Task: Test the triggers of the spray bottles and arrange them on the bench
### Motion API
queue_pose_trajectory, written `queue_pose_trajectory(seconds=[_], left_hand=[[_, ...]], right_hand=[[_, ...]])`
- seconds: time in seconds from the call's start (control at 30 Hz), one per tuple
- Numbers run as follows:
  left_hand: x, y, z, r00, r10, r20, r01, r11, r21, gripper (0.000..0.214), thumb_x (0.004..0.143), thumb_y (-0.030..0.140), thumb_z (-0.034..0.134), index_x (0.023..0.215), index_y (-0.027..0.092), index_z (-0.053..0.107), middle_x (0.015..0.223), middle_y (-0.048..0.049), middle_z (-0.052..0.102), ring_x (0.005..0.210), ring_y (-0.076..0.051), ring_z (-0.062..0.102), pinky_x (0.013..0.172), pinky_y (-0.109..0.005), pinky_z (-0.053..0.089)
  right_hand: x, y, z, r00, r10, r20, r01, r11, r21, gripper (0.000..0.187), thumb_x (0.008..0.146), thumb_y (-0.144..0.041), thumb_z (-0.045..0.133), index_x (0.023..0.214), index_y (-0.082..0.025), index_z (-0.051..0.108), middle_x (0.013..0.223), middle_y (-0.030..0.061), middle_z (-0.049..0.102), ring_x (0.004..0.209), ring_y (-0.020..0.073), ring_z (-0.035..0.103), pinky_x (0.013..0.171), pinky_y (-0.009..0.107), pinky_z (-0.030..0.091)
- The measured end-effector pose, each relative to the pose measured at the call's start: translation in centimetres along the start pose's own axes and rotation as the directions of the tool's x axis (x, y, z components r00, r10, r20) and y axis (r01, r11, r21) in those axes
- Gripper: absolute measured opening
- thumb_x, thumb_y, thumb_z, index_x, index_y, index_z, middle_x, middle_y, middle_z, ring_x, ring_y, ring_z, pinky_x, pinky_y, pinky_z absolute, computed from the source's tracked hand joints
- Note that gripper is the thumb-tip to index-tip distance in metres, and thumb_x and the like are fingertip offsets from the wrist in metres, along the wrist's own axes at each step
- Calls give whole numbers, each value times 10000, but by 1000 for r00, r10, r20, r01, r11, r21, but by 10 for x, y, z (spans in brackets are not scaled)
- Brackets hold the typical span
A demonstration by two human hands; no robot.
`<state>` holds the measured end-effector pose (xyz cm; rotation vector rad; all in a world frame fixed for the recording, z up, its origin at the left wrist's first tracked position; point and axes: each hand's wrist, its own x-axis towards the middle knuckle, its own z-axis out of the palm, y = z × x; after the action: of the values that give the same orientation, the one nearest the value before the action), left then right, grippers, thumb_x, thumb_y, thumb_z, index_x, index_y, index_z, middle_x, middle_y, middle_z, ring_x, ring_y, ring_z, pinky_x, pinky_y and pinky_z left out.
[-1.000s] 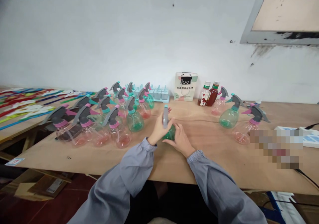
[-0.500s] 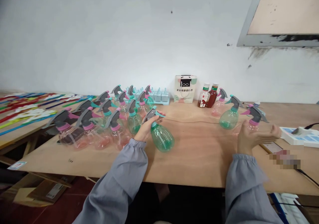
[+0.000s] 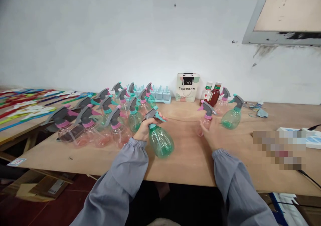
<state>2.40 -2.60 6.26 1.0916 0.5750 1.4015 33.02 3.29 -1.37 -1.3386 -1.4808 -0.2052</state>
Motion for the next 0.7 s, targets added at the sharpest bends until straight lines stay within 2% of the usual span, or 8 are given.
queue_pose_trajectory(seconds=[0.13, 0.3, 0.43, 0.53, 0.7], left_hand=[[0, 0, -1, 999, -16, -41, 16, 1000, 2, 128, 500, 188, 522, 622, 184, 559, 657, -38, 674, 855, -246, 713, 759, -333, 551], [-2, 2, 4, 999, -21, 44, 21, 1000, 14, 251, 508, 179, 567, 747, 176, 644, 737, -25, 708, 854, -228, 713, 809, -337, 548], [-1, 1, 2, 999, -10, -46, 10, 1000, -1, 184, 485, 193, 544, 657, 185, 610, 627, -16, 661, 802, -225, 700, 734, -319, 540], [-1, -1, -1, 998, -33, -47, 36, 998, 51, 131, 489, 196, 532, 607, 181, 588, 650, -38, 673, 818, -225, 697, 684, -294, 521], [0, -1, 0, 1000, -7, 13, 7, 999, 51, 275, 522, 178, 557, 779, 179, 655, 753, -29, 712, 864, -211, 693, 773, -302, 512]], right_hand=[[-6, -23, 13, 1000, -22, 15, 21, 998, 63, 555, 833, -661, 522, 1096, -172, 522, 1033, 142, 594, 992, 306, 564, 913, 510, 458], [-8, -20, 15, 1000, -19, 13, 18, 996, 89, 581, 839, -651, 534, 1135, -152, 531, 1077, 173, 608, 1026, 323, 570, 944, 524, 454], [-8, -19, 14, 999, -37, 10, 36, 993, 110, 567, 837, -613, 574, 1174, -160, 528, 1113, 164, 617, 1049, 312, 579, 969, 514, 457], [-8, -20, 14, 999, -54, -7, 55, 991, 125, 569, 836, -601, 582, 1194, -163, 523, 1126, 159, 617, 1071, 309, 579, 992, 519, 446], [-8, -22, 14, 999, -31, -7, 32, 992, 124, 534, 822, -615, 584, 1125, -178, 542, 1045, 134, 629, 1008, 299, 593, 940, 500, 470]])
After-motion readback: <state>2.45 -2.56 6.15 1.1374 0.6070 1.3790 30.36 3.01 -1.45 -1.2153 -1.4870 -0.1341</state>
